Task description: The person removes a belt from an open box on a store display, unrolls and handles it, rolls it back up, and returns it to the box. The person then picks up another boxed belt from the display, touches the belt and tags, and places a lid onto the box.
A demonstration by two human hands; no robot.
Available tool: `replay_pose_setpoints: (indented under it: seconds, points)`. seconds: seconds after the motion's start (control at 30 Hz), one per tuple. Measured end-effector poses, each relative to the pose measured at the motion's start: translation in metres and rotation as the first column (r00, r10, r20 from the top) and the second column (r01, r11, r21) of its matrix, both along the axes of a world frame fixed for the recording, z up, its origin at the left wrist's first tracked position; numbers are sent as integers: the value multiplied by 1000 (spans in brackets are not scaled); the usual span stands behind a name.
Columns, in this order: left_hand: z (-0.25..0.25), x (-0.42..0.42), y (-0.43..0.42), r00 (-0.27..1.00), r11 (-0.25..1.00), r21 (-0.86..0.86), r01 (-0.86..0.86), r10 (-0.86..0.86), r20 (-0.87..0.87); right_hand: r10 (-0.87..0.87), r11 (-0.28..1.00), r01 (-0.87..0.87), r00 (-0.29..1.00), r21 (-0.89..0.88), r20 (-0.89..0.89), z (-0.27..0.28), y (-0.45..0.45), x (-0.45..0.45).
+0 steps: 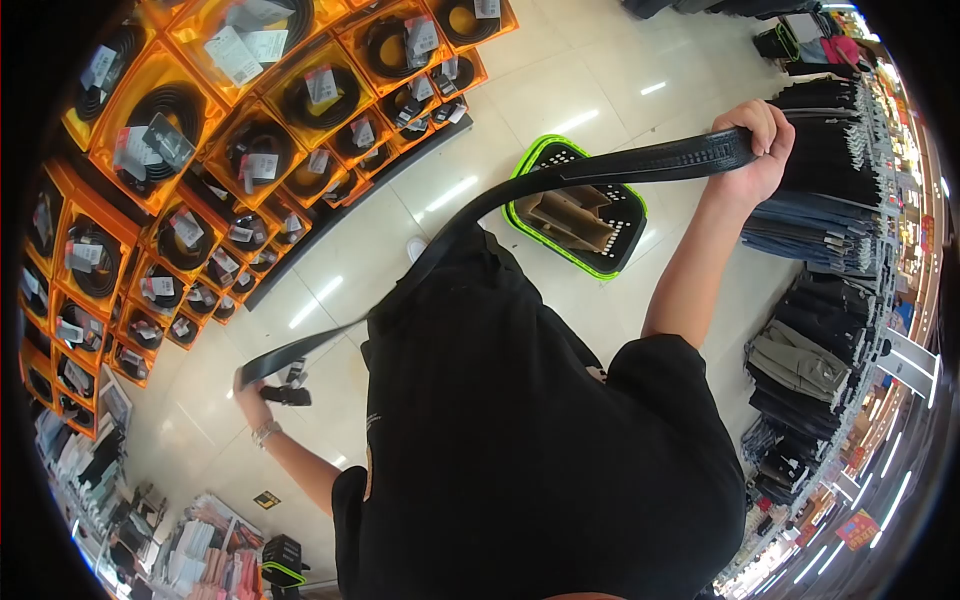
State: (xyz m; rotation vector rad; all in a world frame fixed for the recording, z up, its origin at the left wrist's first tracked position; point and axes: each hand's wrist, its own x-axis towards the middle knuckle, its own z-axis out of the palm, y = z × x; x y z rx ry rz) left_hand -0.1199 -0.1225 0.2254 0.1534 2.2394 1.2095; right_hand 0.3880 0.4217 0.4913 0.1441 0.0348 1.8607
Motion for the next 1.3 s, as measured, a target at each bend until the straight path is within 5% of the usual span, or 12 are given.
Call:
replay_pose_setpoints:
  seconds: [0.1, 0.23, 0.37, 0.43, 0.53, 0.63, 0.83, 0.97, 1.07, 1.13, 1.23, 1.3]
  points:
    - [11, 39, 68, 943, 957, 105, 272, -287, 170, 60, 998, -61, 998, 29, 14, 8, -6, -18]
    - [47, 83, 133, 760, 779, 465, 421, -583, 288, 142, 988, -140, 990, 65, -26, 8, -16, -49]
    - [94, 113, 170, 628, 559, 661, 501, -760, 167, 264, 963, -261, 964, 64, -37, 7, -35, -82]
    - [116, 131, 186, 694, 580, 564, 588, -720, 17, 297, 954, -295, 954, 49, -32, 2, -45, -97]
    - [129, 152, 215, 872, 742, 467, 480, -462, -163, 350, 934, -351, 936, 70, 35, -13, -63, -124]
    - [136, 155, 249, 771, 632, 449, 632, -453, -448, 393, 914, -399, 916, 78, 81, -28, -83, -158]
    - [189, 187, 288, 708, 562, 437, 702, -617, -344, 472, 870, -485, 870, 83, 143, -39, -121, -208]
    - [176, 180, 291, 605, 466, 400, 789, -698, -382, 381, 899, -419, 892, 129, 243, -37, -128, -215]
    - [176, 177, 288, 654, 512, 415, 752, -660, -371, 215, 934, -309, 887, 179, 408, -45, -122, -207]
    - [179, 175, 286, 661, 514, 421, 747, -642, -389, -283, 853, -181, 627, 489, 726, -50, -119, -197]
    - [190, 173, 286, 672, 519, 427, 740, -585, -454, -605, 673, -333, 266, 660, 751, -49, -106, -170]
    - [190, 173, 284, 684, 560, 397, 727, -542, -488, -350, 801, -422, 246, 425, 904, -47, -98, -156]
